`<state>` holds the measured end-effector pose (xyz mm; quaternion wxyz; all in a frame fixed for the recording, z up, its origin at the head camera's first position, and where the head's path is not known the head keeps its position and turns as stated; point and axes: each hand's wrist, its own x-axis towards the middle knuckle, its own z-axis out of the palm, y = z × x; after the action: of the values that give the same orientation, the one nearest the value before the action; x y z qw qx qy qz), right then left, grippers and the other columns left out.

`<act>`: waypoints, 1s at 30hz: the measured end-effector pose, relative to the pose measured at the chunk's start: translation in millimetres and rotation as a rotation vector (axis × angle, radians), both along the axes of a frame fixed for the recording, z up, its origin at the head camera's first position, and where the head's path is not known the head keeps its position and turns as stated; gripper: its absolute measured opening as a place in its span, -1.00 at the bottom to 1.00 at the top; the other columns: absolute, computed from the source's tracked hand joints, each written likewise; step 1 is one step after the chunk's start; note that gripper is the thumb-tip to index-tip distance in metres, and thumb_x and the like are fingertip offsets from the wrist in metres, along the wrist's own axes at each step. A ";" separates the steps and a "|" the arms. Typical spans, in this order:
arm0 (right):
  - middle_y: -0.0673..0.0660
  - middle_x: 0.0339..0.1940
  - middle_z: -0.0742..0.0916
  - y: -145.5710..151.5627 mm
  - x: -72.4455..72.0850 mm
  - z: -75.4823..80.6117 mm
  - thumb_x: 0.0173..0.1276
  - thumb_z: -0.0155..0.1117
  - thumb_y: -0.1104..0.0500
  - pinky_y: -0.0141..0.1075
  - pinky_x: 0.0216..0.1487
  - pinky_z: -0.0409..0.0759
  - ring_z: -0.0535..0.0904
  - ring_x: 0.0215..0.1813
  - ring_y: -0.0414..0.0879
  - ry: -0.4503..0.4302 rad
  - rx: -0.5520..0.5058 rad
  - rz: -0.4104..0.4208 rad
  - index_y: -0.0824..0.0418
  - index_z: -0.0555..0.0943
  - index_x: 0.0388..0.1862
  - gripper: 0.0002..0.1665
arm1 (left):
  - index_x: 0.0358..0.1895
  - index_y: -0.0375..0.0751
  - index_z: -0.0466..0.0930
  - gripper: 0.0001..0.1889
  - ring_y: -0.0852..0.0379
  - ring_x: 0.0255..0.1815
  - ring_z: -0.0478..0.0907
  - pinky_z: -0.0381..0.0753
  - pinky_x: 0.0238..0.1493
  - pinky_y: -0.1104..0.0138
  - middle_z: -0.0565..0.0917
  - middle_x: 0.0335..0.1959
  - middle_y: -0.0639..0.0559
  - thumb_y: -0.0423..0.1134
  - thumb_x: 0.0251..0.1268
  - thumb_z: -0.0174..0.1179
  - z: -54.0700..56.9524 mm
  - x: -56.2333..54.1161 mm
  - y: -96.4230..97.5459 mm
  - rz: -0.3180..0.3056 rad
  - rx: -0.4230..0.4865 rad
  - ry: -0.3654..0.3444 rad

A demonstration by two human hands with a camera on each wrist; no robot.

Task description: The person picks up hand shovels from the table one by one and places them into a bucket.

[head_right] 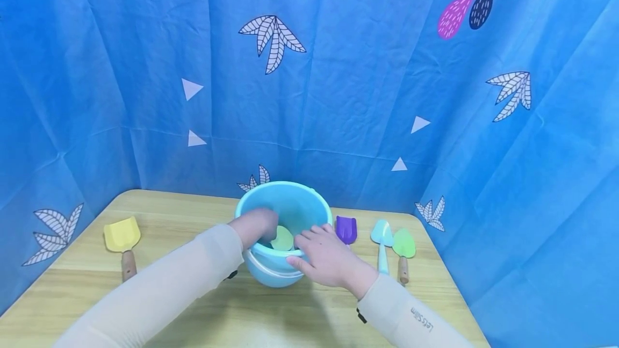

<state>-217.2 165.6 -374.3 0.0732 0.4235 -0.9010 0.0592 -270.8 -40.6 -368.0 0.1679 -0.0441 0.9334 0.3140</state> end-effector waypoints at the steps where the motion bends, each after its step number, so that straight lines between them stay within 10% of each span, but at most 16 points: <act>1: -0.22 -0.34 0.47 0.0 0.1 0.0 0.56 -0.12 -0.27 -0.19 0.08 0.31 0.37 -0.14 -0.24 -0.002 0.000 -0.001 -0.06 0.50 -0.19 -0.60 | -0.44 -0.17 0.62 -0.86 0.03 -0.42 0.49 0.52 -0.27 0.21 0.52 -0.50 -0.04 -0.41 0.26 0.15 0.1 -0.5 0.3 -0.020 -0.019 0.009; 11: -0.21 -0.35 0.46 0.3 -1.1 -0.1 0.57 -0.10 -0.25 -0.20 0.08 0.31 0.36 -0.15 -0.23 0.014 0.005 0.011 -0.05 0.49 -0.21 -0.63 | -0.34 -0.10 0.61 -0.94 0.06 -0.42 0.48 0.51 -0.27 0.23 0.55 -0.48 0.01 -0.32 0.29 0.21 1.8 -11.6 5.1 -0.269 -0.311 0.247; 30: -0.22 -0.35 0.47 0.5 -3.0 1.1 0.56 -0.11 -0.27 -0.19 0.08 0.32 0.37 -0.15 -0.23 -0.011 0.000 0.005 -0.05 0.49 -0.20 -0.61 | -0.57 -0.03 0.46 -0.68 0.15 -0.62 0.43 0.44 -0.49 0.31 0.46 -0.65 0.09 -0.13 0.43 0.09 7.7 -18.7 6.8 -0.307 -0.293 0.542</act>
<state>-220.2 166.1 -373.2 0.0680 0.4253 -0.9004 0.0615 -289.5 -33.8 -360.3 -0.0490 0.1583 0.9750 0.1480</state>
